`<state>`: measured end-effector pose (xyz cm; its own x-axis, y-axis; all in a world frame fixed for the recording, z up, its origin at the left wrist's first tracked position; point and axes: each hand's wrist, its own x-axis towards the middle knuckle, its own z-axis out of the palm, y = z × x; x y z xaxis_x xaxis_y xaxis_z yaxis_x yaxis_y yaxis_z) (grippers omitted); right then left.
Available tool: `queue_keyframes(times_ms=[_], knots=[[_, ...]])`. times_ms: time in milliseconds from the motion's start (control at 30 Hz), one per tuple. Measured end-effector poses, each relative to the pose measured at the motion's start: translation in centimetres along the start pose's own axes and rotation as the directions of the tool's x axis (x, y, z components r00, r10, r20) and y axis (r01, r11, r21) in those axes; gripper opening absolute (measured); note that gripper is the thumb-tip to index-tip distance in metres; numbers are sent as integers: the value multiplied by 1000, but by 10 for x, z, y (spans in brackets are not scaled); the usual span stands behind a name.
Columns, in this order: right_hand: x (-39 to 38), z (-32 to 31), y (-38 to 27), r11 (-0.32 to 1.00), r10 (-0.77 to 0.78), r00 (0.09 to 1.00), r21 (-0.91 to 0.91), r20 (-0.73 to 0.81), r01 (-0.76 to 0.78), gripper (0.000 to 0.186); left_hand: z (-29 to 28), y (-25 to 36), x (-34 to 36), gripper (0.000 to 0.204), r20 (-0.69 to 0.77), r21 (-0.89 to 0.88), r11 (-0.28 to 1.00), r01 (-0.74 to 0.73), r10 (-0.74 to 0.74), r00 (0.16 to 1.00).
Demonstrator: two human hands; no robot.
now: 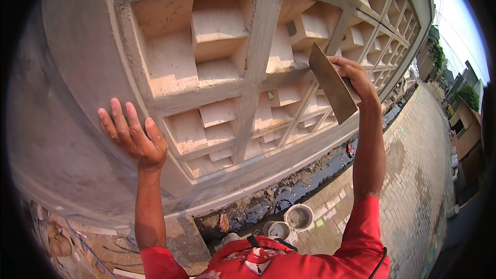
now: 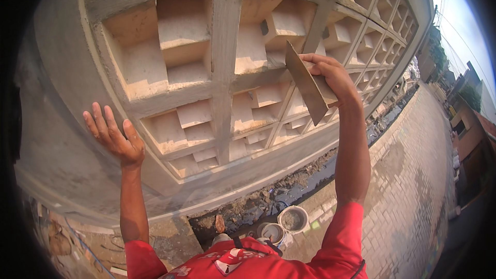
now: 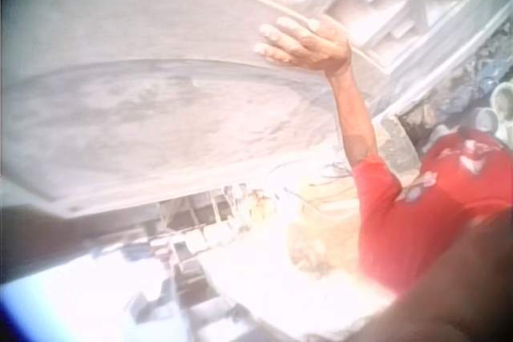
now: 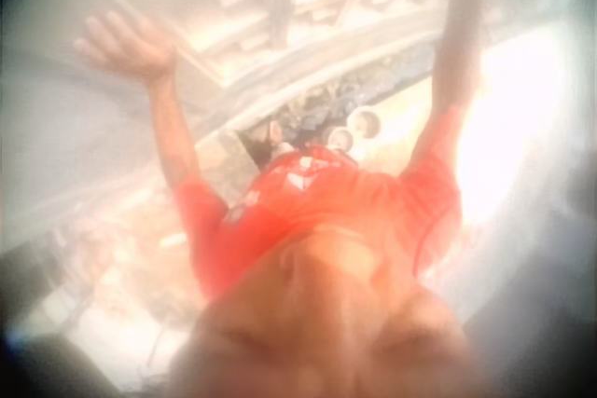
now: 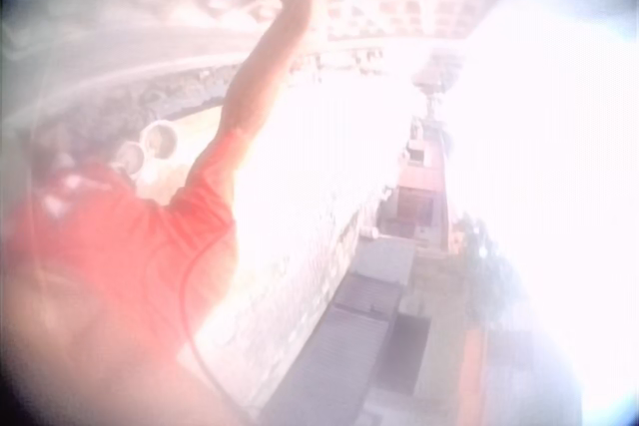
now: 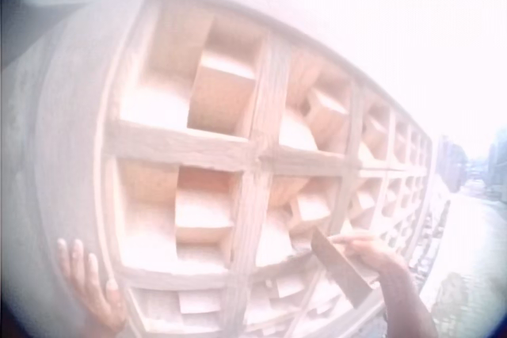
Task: The person applies plaster to a decorative lattice wall using a trowel, smoothing the surface repeatedly. They dip the trowel into a bucket of plaster and continue working on the wall's grid pattern.
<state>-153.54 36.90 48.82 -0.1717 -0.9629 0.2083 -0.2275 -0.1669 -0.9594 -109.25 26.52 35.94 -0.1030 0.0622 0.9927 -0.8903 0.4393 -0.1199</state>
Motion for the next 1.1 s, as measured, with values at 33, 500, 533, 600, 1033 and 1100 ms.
queue_keyframes(times_ms=[33,500,533,600,1033,1100], knots=[[0,2,1,1000,1,1000,-8,-20,-1,43,0,0,-1,45,3,0,1000,0,0,1000],[-17,33,4,987,-53,997,154,56,44,51,1,1,-2,45,10,22,1000,7,-7,1000],[-26,35,7,969,-94,995,234,38,83,51,2,3,-2,46,13,13,1000,6,-6,1000],[-38,37,26,895,-167,985,425,40,135,51,0,2,0,46,17,18,1000,-3,3,1000],[-55,136,110,904,-333,895,169,-296,392,63,0,1,-1,46,34,28,1000,-1,0,999],[-47,149,106,905,-403,846,-16,-348,425,61,-1,0,-2,45,37,33,999,2,-3,999]])
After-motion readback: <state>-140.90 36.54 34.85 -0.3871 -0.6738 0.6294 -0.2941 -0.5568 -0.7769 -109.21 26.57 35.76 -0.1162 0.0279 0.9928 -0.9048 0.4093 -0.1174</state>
